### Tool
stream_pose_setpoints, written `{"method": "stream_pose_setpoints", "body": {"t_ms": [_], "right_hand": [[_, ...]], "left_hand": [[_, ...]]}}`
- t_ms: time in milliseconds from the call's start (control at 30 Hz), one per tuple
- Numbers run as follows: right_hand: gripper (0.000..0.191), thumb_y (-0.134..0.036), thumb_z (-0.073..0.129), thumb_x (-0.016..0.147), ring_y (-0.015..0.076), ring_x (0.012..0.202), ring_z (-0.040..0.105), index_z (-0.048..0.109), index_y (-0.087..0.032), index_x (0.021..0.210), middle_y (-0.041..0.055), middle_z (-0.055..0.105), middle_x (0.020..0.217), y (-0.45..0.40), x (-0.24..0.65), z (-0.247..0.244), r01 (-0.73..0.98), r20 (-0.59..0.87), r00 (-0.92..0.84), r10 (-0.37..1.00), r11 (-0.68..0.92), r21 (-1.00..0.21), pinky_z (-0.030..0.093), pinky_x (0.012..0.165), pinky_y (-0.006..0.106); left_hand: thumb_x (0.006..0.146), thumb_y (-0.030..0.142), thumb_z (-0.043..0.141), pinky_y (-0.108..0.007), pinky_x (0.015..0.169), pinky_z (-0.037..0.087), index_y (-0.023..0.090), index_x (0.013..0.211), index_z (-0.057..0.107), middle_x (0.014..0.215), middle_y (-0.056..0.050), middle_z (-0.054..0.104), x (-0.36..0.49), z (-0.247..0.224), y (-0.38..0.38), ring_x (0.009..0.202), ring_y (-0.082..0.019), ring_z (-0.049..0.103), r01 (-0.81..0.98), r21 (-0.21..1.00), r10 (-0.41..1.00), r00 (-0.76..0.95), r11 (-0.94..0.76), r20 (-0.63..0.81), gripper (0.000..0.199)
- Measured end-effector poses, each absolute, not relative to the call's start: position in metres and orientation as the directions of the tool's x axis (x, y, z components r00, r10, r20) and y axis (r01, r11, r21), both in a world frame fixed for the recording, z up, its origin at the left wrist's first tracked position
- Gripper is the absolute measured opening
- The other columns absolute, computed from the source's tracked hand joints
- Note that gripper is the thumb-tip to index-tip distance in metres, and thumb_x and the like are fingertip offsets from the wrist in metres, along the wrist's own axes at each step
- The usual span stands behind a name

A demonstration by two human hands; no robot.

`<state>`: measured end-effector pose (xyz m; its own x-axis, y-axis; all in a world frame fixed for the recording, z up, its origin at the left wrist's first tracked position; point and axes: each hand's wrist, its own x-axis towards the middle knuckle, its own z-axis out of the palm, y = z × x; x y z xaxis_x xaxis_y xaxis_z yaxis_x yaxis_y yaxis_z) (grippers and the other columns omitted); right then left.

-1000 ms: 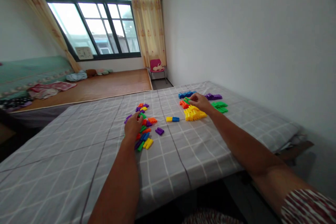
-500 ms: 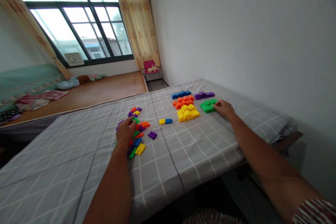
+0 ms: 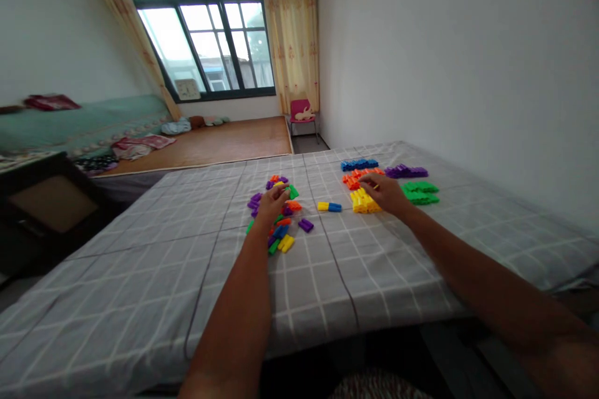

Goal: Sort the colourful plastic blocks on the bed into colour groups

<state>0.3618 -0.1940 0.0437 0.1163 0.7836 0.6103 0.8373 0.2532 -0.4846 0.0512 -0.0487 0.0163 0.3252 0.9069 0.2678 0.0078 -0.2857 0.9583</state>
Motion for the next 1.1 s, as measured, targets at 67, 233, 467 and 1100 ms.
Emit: {"method": "stream_pose_setpoints", "body": {"t_ms": [67, 233, 467, 1100], "right_hand": [[0.023, -0.033, 0.052, 0.088, 0.0153, 0.075, 0.063, 0.065, -0.02, 0.102, 0.0059, 0.069, 0.096, -0.173, 0.313, 0.043, 0.763, 0.567, -0.047, 0.822, 0.396, -0.511, 0.051, 0.065, 0.027], [0.033, -0.031, 0.063, 0.082, 0.0144, 0.076, 0.064, 0.059, -0.022, 0.113, 0.0075, 0.064, 0.113, -0.129, 0.235, 0.033, 0.664, 0.485, -0.121, 0.866, 0.434, -0.609, 0.052, 0.07, 0.029], [0.022, -0.039, 0.065, 0.08, 0.0152, 0.08, 0.065, 0.063, -0.021, 0.094, 0.0002, 0.07, 0.088, -0.119, 0.234, 0.03, 0.474, 0.412, -0.023, 0.911, 0.373, -0.798, 0.051, 0.076, 0.029], [0.028, -0.045, 0.06, 0.076, 0.0205, 0.077, 0.064, 0.065, -0.018, 0.082, 0.0074, 0.071, 0.083, -0.262, 0.559, -0.024, 0.665, 0.376, 0.74, 0.558, -0.525, -0.531, 0.045, 0.068, 0.031]], "left_hand": [[0.073, 0.046, 0.069, -0.025, 0.064, 0.052, 0.016, 0.112, 0.066, 0.085, -0.003, 0.067, 0.052, 0.016, -0.053, 0.071, -0.012, 0.062, -0.035, 0.965, 0.897, 0.361, -0.26, 0.254, 0.049], [0.069, 0.044, 0.074, -0.027, 0.071, 0.054, 0.014, 0.102, 0.065, 0.09, -0.005, 0.067, 0.053, 0.018, -0.058, 0.077, -0.013, 0.064, -0.102, 0.971, 0.865, 0.442, -0.215, 0.238, 0.045], [0.07, 0.049, 0.072, -0.028, 0.07, 0.055, 0.015, 0.101, 0.062, 0.096, -0.007, 0.068, 0.054, 0.027, -0.058, 0.083, -0.017, 0.067, -0.027, 0.968, 0.857, 0.459, -0.25, 0.234, 0.047], [0.071, 0.047, 0.063, -0.025, 0.064, 0.054, 0.014, 0.098, 0.066, 0.101, -0.01, 0.071, 0.038, 0.025, -0.044, 0.086, -0.019, 0.069, 0.14, 0.947, 0.951, 0.158, -0.289, 0.267, 0.042]]}}
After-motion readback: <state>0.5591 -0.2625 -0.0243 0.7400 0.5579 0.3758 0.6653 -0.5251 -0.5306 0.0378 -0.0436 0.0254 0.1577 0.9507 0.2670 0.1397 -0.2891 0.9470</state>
